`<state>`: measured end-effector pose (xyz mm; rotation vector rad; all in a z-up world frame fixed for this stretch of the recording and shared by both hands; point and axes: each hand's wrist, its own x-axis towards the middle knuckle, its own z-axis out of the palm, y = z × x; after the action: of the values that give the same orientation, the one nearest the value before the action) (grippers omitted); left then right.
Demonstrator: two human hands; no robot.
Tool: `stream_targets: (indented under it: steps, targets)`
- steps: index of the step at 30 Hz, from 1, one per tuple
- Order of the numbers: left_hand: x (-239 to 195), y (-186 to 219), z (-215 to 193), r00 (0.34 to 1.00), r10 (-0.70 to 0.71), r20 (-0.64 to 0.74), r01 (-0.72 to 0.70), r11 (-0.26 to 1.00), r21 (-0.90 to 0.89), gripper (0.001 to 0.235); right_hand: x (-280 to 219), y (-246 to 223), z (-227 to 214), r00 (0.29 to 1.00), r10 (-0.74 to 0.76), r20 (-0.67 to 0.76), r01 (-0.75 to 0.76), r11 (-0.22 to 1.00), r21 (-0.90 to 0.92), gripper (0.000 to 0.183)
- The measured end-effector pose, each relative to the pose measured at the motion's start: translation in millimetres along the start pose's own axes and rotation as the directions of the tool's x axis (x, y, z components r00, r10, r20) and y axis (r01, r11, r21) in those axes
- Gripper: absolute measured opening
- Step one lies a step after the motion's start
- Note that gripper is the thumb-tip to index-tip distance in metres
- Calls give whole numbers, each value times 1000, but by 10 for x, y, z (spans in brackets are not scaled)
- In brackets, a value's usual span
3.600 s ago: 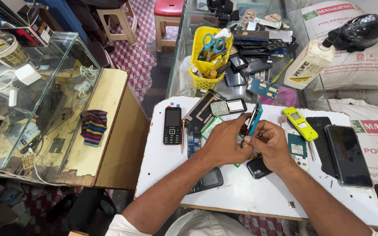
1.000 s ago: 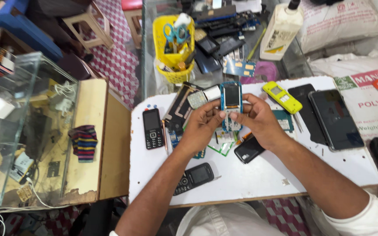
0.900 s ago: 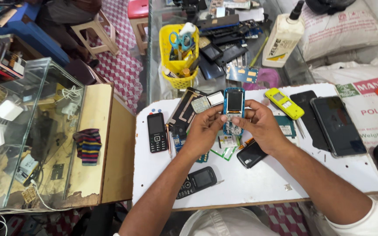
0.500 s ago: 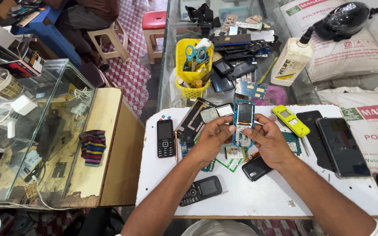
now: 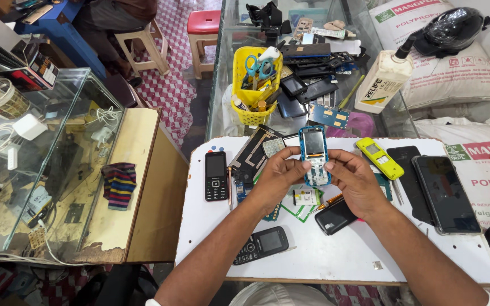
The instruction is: The person disassembles a blue mobile phone, removes the battery and keypad, and reassembles the device. They then pick up a black mobile phone and use a screwdriver to remove screws from its back cover. The workspace is cluttered with various phone parts and tools.
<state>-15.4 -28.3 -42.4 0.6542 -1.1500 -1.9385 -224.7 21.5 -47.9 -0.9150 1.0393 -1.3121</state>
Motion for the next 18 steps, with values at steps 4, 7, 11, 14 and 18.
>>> stream_targets:
  steps: [4,7,11,14,18]
  targets:
    - [-26,26,13,999,34,2,-34,998,58,43,-14,-8,37,1000,6,9,-4,991,-131,36]
    - [-35,80,-16,999,-37,-29,40,994,106,41,-33,-32,81,999,-17,47,26,978,-206,36]
    - [-34,112,-40,999,-49,12,49,999,24,39,-47,-56,111,999,10,52,-4,993,-116,37]
    - [-18,99,-57,998,-68,9,68,997,23,37,-42,-56,103,998,35,56,-32,998,-57,38]
    - [-8,73,-73,998,-67,22,67,998,12,33,-48,-61,109,999,30,36,-26,992,-120,38]
